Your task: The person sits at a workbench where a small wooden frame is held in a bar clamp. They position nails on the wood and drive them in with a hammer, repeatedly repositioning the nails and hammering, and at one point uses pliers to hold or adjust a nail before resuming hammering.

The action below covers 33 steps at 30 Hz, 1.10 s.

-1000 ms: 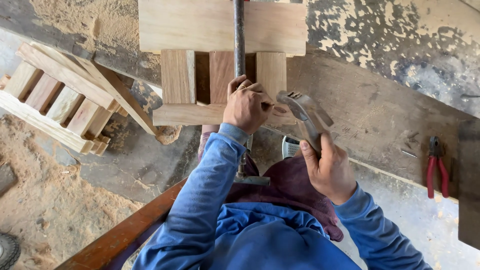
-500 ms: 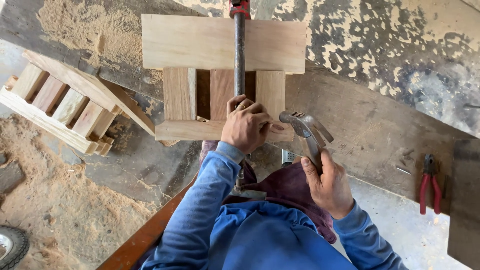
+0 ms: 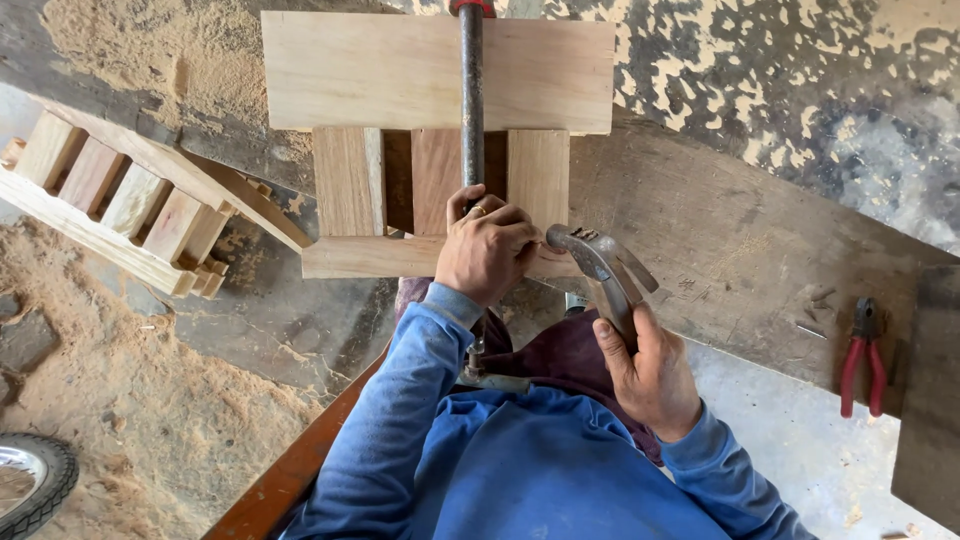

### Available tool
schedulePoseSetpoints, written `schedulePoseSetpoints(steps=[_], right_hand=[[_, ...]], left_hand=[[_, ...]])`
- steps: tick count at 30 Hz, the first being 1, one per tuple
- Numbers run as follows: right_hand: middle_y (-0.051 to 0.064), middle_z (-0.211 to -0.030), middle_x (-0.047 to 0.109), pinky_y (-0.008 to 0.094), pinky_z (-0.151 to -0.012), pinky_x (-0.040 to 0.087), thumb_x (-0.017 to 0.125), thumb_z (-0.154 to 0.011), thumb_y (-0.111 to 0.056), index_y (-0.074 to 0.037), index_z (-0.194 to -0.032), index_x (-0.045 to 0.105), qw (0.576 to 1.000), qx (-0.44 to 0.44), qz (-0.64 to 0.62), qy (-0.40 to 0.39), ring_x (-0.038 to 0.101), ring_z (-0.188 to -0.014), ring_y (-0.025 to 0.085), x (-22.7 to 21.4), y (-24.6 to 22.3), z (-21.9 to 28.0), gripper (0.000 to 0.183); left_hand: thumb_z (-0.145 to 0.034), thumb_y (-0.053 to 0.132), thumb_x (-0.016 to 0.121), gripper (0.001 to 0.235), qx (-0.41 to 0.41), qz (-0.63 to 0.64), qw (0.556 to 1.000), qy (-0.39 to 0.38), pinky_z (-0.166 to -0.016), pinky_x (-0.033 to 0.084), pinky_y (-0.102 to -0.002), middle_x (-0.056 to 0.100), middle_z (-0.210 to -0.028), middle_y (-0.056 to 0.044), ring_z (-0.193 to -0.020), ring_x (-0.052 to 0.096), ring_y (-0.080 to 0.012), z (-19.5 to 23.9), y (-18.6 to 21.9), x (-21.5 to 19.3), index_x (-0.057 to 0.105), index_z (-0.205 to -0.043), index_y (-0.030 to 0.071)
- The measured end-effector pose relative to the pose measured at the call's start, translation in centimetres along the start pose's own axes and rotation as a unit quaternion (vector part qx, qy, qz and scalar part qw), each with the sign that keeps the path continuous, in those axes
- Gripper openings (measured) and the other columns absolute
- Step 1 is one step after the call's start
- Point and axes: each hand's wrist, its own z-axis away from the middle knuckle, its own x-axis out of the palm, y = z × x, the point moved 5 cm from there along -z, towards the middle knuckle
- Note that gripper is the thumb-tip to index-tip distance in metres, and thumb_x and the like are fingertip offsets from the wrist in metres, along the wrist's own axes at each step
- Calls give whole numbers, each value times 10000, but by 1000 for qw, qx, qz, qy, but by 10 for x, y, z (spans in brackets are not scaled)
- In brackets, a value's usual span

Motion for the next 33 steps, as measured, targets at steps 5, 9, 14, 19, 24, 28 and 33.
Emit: schedulePoseSetpoints(steps=[5,9,14,19,24,28,33], right_hand=[[205,-703,656,436,-508,489,625,-1026,-253,30,-1062,552,999,-18,41,13,692,-613,372,5,3,4,295],[239,-750,679,460,-531,500,633,-1017,-238,53,-1205,565,997,-20,78,-5,694,-652,408,4,-11,-2,354],[238,-833,708,456,-557,538,587,-1043,-259,43,-1285,528,996,-63,59,16,727,-679,380,-7,-32,-1,392],[249,-751,684,503,-533,504,604,-1013,-238,35,-1286,532,994,-38,104,7,688,-650,443,0,-10,-2,392],[208,-700,651,452,-493,488,626,-1016,-244,27,-1093,571,995,-12,98,-4,679,-568,371,-3,-7,8,287],[113,-662,650,363,-482,527,583,-1048,-240,21,-1069,555,996,-67,7,59,695,-533,264,-2,-2,17,264],[139,-616,625,407,-480,471,627,-1032,-233,6,-953,548,999,6,14,34,656,-507,305,7,8,9,264]], left_hand=[[-799,222,807,36,-5,5,1000,6,-1176,302,-474,721,-902,58,-1035,660,-182,0,-3,4,787,-819,200],[-757,230,812,62,-7,12,1000,1,-1158,301,-470,704,-892,50,-1040,651,-183,-1,-3,3,792,-810,204],[-775,228,816,36,-19,0,1000,1,-1170,303,-461,712,-895,54,-1045,649,-172,0,-5,5,789,-781,206],[-764,233,815,49,-10,-5,1000,4,-1157,301,-464,713,-893,53,-1048,648,-186,1,-4,6,790,-788,199],[-788,198,793,16,-29,20,999,-5,-1180,327,-445,718,-902,47,-1014,658,-183,1,-4,4,788,-774,204],[-760,202,797,30,-4,-3,1000,13,-1141,315,-469,707,-875,24,-1008,652,-217,-2,4,-5,777,-750,182],[-782,184,783,34,-2,2,1000,22,-1156,326,-470,697,-870,24,-1001,651,-218,1,3,-2,760,-758,176]])
